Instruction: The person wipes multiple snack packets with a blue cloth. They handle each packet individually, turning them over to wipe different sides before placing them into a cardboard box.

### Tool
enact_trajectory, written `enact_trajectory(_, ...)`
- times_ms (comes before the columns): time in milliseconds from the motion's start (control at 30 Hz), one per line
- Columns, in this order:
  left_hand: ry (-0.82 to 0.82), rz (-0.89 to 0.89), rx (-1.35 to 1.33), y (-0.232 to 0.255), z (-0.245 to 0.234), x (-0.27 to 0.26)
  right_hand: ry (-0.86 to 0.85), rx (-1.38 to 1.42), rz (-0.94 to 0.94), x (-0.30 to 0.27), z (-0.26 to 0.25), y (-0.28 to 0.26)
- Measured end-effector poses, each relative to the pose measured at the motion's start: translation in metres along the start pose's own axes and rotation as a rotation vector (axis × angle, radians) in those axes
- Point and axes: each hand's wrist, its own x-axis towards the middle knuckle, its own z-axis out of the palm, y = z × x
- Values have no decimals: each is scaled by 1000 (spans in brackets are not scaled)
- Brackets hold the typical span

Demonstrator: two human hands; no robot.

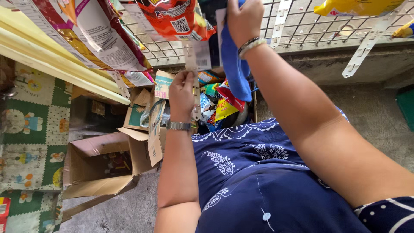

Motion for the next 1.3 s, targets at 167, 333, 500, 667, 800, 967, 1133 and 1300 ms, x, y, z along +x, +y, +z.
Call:
enact_trajectory(167,103,-67,97,0,-1,1,-266,74,-29,-2,-43,-3)
enact_trajectory(333,287,368,563,23,9,-4,-357,59,-214,-27,-141,-24)
enact_trajectory(500,94,644,693,80,37,-41,-592,91,-119,-25,-234,-43)
enact_trajectory(667,-406,790,742,128,78,-78,-787,75,-38,-33,-290,-49)
enact_trajectory(800,-482,808,796,146,91,-88,-737,217,49,-50,-323,-37)
enact_trajectory(967,-228,883,757,169,78,-107,-402,1074,647,-89,-376,-16)
enact_trajectory(1133,-146,814,713,195,72,-119,-215,1229,670,-141,-465,-2)
enact_trajectory(1300,-266,720,431,206,96,-135,-62,1166,531,-167,-540,21)
